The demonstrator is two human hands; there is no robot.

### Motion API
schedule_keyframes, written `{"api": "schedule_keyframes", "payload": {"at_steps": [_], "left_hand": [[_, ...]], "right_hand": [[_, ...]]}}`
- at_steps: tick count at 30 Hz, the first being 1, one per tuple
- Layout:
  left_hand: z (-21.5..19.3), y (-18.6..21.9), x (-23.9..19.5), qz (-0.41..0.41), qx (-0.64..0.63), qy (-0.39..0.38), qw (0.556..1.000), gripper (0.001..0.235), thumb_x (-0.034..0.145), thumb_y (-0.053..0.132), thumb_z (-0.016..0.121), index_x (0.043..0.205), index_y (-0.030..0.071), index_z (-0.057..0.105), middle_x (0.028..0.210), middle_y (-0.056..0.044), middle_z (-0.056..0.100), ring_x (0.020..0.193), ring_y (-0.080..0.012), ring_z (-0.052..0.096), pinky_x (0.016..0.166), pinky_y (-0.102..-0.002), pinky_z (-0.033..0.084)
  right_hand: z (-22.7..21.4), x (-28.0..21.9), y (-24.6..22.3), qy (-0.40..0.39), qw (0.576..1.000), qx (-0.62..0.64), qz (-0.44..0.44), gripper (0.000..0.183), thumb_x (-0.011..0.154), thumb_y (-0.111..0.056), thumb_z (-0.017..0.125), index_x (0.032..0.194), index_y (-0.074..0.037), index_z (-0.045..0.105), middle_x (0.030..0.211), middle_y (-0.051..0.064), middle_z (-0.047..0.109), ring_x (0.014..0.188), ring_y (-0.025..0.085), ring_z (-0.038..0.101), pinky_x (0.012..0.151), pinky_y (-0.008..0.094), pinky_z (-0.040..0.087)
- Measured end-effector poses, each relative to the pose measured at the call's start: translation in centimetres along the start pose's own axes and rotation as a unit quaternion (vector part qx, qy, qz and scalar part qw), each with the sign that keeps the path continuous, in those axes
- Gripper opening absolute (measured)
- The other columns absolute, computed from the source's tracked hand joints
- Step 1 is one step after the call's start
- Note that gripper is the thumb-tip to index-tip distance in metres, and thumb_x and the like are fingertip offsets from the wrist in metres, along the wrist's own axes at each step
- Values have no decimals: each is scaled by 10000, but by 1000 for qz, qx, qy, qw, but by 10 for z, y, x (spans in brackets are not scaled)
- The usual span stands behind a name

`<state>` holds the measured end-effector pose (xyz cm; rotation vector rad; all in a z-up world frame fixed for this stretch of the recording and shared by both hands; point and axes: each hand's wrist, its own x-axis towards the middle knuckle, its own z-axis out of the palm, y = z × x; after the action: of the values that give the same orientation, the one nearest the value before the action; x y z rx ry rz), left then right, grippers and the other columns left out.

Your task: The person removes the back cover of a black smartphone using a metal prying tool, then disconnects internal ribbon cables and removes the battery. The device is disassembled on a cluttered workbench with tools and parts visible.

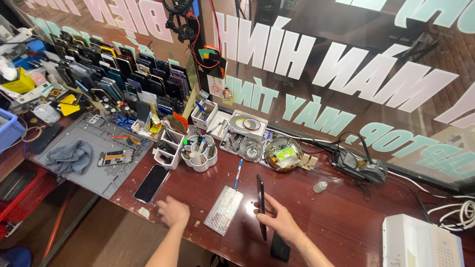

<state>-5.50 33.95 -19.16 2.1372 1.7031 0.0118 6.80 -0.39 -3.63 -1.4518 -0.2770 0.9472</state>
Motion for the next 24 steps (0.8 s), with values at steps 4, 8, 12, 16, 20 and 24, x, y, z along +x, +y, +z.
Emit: {"api": "schedule_keyframes", "payload": {"at_steps": [4, 8, 12, 16, 20, 24], "left_hand": [[9, -33, 33, -17, 77, -39, 996, 568, 834, 230, 777, 1327, 44, 566, 1426, -146, 460, 1290, -343, 494, 1070, -473, 457], [31, -40, 25, 108, 106, -11, 988, 404, 867, 182, 722, 1247, 61, 660, 1348, -88, 588, 1254, -307, 553, 1072, -386, 496], [49, -26, 18, 169, -7, 13, 985, 281, 901, 52, 638, 1173, 55, 706, 1262, -103, 650, 1220, -314, 574, 1008, -411, 521], [48, -18, 23, 217, 5, -15, 976, 203, 909, 57, 624, 1093, 57, 712, 1183, -115, 680, 1162, -320, 600, 1015, -411, 518], [33, -9, 32, 218, 73, -68, 971, 192, 901, 53, 647, 1088, 54, 689, 1161, -129, 687, 1158, -316, 630, 1015, -405, 535], [23, 4, 32, 151, 27, -97, 983, 237, 907, 2, 636, 1142, 19, 663, 1177, -173, 677, 1158, -352, 646, 991, -432, 551]], "right_hand": [[17, 16, 3, 3, 1000, 13, -6, 890, 807, -174, 789, 1571, -112, 337, 1379, 132, 641, 1219, 211, 662, 1036, 354, 518], [17, 20, 5, 29, 1000, 9, -8, 875, 823, -165, 784, 1576, -107, 343, 1386, 130, 651, 1230, 194, 652, 1046, 342, 509], [11, 19, 8, 56, 998, 37, 1, 870, 821, -150, 783, 1573, -110, 348, 1367, 124, 653, 1204, 210, 666, 1011, 340, 530], [8, 19, 12, 74, 997, 37, 1, 877, 821, -160, 786, 1576, -108, 341, 1363, 119, 661, 1191, 201, 650, 983, 331, 534], [9, 18, 16, 86, 996, 20, 29, 890, 816, -184, 791, 1581, -117, 340, 1353, 108, 672, 1178, 182, 631, 991, 332, 528], [7, 19, 20, 85, 995, 24, 50, 897, 820, -204, 792, 1575, -113, 317, 1367, 92, 667, 1213, 172, 633, 1023, 341, 516]]}}
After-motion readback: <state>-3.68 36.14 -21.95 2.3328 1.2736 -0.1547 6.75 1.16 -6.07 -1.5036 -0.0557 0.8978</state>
